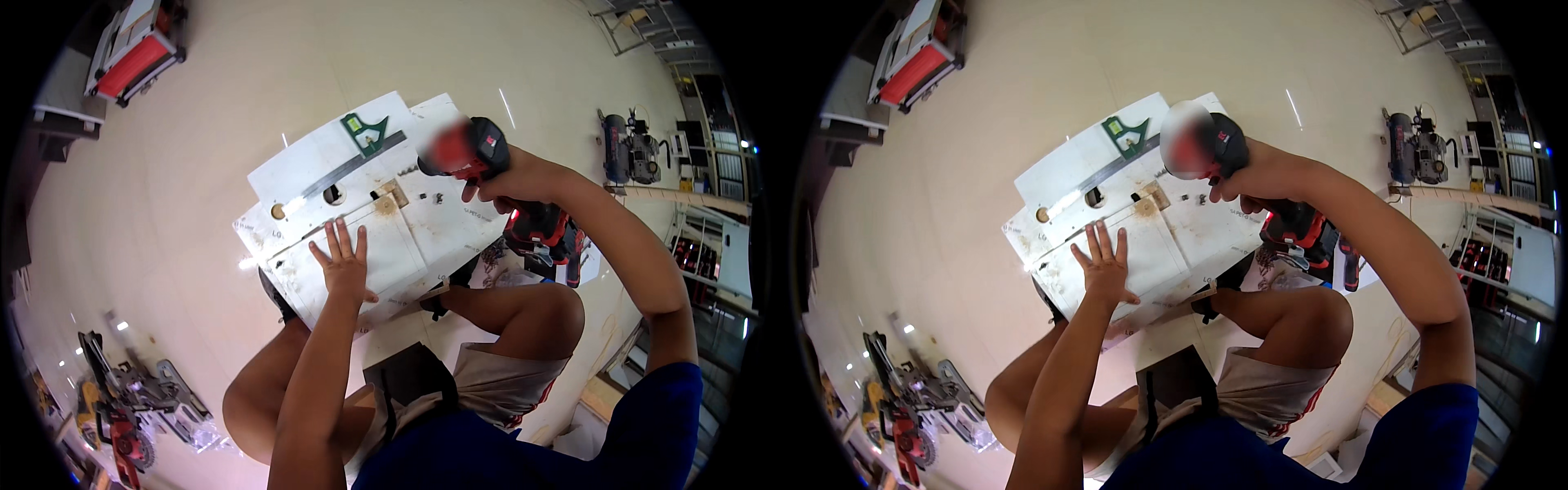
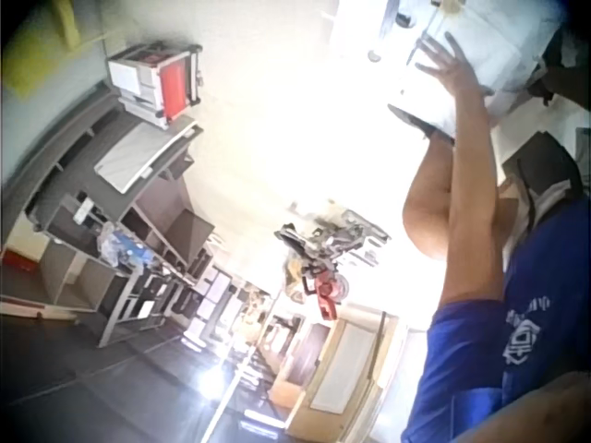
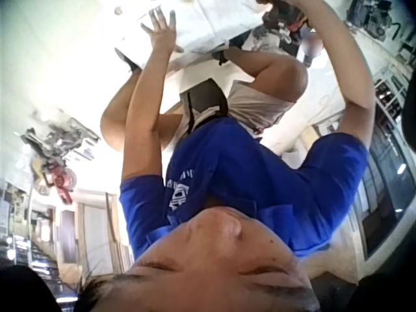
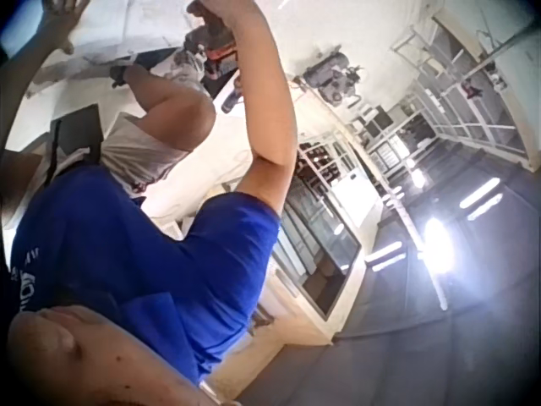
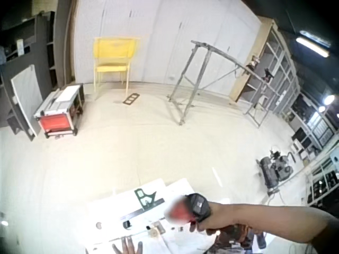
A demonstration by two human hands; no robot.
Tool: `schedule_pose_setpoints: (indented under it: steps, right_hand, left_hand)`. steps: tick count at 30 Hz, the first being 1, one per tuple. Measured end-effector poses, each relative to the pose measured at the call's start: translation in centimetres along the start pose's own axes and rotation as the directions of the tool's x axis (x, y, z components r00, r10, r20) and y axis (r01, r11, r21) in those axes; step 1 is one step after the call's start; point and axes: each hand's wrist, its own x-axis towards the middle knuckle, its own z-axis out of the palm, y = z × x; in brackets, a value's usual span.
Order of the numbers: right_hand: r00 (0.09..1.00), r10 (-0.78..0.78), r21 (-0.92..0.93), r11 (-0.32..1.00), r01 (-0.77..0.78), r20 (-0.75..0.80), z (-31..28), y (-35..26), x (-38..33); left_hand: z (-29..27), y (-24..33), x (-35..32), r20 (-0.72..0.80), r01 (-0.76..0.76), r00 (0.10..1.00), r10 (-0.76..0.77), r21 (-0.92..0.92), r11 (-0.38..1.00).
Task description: The person uses a cordless drill to create holes in a white board placed on a workbench. They repeatedly position the drill, operate it, and clear debris from the holes.
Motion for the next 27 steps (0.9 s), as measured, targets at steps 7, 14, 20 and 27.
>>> schedule_pose_setpoints:
  steps: [7,14,20,27]
  right_hand:
    - [0.961,-0.229,0.096,0.965,0.245,-0.152,1.0,6.4,0.1]
    - [0.958,-0.286,-0.152,0.947,0.285,0.013,5.9,7.9,1.4]
    - [0.938,-0.346,-0.146,0.929,0.341,-0.011,7.2,7.6,1.7]
    - [0.962,-0.271,-0.298,0.922,0.246,-0.043,6.8,6.8,2.2]
  left_hand:
    - [-0.3,0.4,0.5,0.069,0.031,0.997,-0.031,0.011,0.999]
    - [-0.1,0.4,0.8,0.081,0.029,0.996,-0.029,-0.011,1.0]
    - [-0.1,0.4,0.9,0.073,0.021,0.997,-0.018,-0.032,0.999]
    - [0.2,-0.1,0.8,0.053,0.004,0.999,-0.001,-0.055,0.999]
